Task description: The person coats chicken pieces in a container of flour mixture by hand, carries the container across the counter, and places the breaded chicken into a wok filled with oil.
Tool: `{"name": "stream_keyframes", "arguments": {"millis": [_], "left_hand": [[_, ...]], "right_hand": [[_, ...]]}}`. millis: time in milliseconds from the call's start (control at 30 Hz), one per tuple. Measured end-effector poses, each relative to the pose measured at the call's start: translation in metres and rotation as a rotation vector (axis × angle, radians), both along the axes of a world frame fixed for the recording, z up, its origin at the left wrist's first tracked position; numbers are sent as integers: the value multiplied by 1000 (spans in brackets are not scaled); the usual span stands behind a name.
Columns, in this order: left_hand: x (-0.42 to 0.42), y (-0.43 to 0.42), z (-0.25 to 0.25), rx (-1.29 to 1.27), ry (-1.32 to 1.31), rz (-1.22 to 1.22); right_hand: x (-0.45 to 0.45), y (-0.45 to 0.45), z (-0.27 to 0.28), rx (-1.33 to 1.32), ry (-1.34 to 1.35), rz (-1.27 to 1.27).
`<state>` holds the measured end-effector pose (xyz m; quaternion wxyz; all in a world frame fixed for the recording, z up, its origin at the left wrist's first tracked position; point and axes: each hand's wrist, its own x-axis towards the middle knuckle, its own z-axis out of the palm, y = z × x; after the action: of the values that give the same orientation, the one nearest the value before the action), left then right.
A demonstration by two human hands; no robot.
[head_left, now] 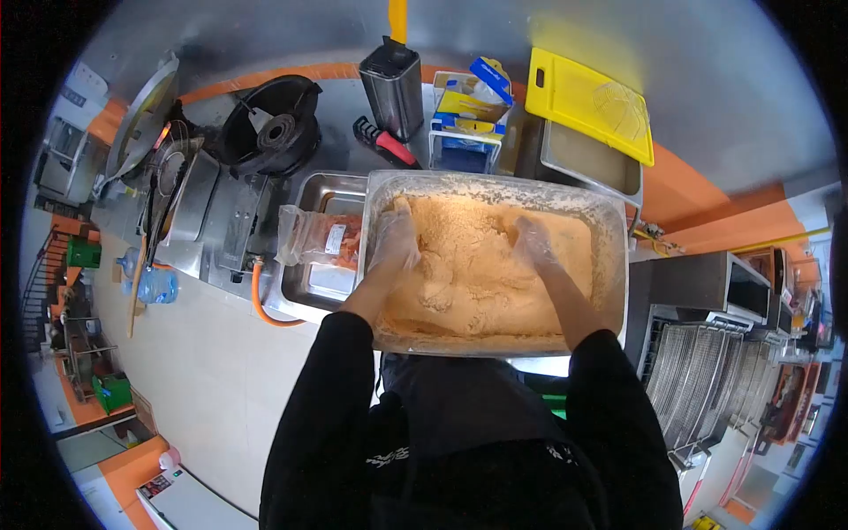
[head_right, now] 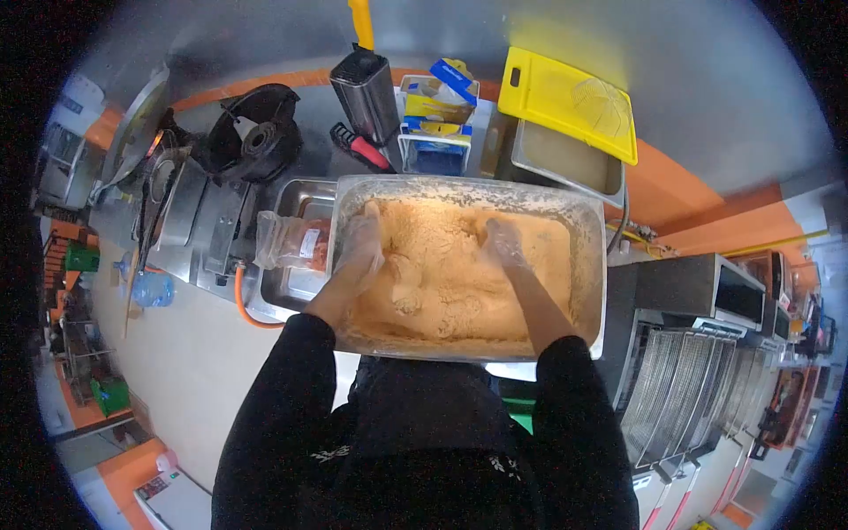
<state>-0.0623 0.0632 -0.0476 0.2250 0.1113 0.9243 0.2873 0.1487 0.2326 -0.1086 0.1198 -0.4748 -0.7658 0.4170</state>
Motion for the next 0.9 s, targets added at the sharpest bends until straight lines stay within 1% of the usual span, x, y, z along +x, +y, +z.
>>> {"name": "stream_keyframes", "arguments": {"millis": [33, 67, 100, 133, 167, 200, 233, 267, 300, 367, 400, 433, 467, 500, 533, 567, 600, 633, 700, 733, 767, 800, 867, 900], "left_hand": [[-6, 12, 5, 33, -32, 52], [-15, 21, -9, -19, -73, -29], [-28, 30, -35, -72, -113, -112], [-36, 36, -49, -127, -152, -196], [-33, 35, -45, -102, -198, -231], [-24, 34, -35, -78, -246, -265], [-17, 32, -23, -50, -296, -298], [-7, 21, -6, 92, -308, -337], [5, 7, 17, 235, -321, -368], [11, -12, 51, 253, -328, -476], [6, -17, 64, 132, -321, -561], [1, -23, 69, 12, -309, -648], [-3, -34, 63, 42, -45, -810], [-5, -48, 50, 68, 227, -963], [-4, -50, 35, 25, 285, -1008], [-2, -53, 19, -18, 344, -1052], [1, -40, -1, -120, 187, -991], [3, -28, -11, -219, 33, -926], [4, -19, -14, -325, 169, -1176], [6, -17, -18, -383, 238, -1304], [0, -21, -42, -182, 160, -1231], [-12, -30, -82, 16, 78, -1146], [-17, -36, -72, 150, 105, -1074], [-11, -42, -14, 84, 207, -1098]], "right_hand": [[-12, 3, -21, 348, -57, 215], [-23, 2, -29, 692, -116, 428], [-39, 0, -28, 581, -141, 432], [-57, -3, -25, 469, -165, 436], [-66, -13, -10, 98, -47, 304], [-71, -25, 18, -273, 67, 165], [-69, -31, 36, -471, 157, 130], [-66, -37, 54, -664, 234, 77], [-55, -42, 62, -692, 285, 138], [-21, -46, 66, -589, 269, 371], [1, -40, 66, -448, 207, 543], [20, -34, 61, -454, 241, 553], [35, -28, 51, -457, 279, 562], [36, -27, 43, -438, 249, 551], [37, -26, 35, -420, 220, 540], [35, -27, 28, -380, 124, 501], [34, -27, 26, -336, 29, 457], [23, -32, 29, -451, 51, 393], [-7, -56, 34, -685, 100, 252], [-12, -62, 27, -801, 238, 254], [-16, -67, 15, -914, 381, 257], [-16, -70, 9, -1026, 523, 260], [-3, -80, 36, -1049, 687, 339], [2, -84, 51, -1064, 767, 380]]}}
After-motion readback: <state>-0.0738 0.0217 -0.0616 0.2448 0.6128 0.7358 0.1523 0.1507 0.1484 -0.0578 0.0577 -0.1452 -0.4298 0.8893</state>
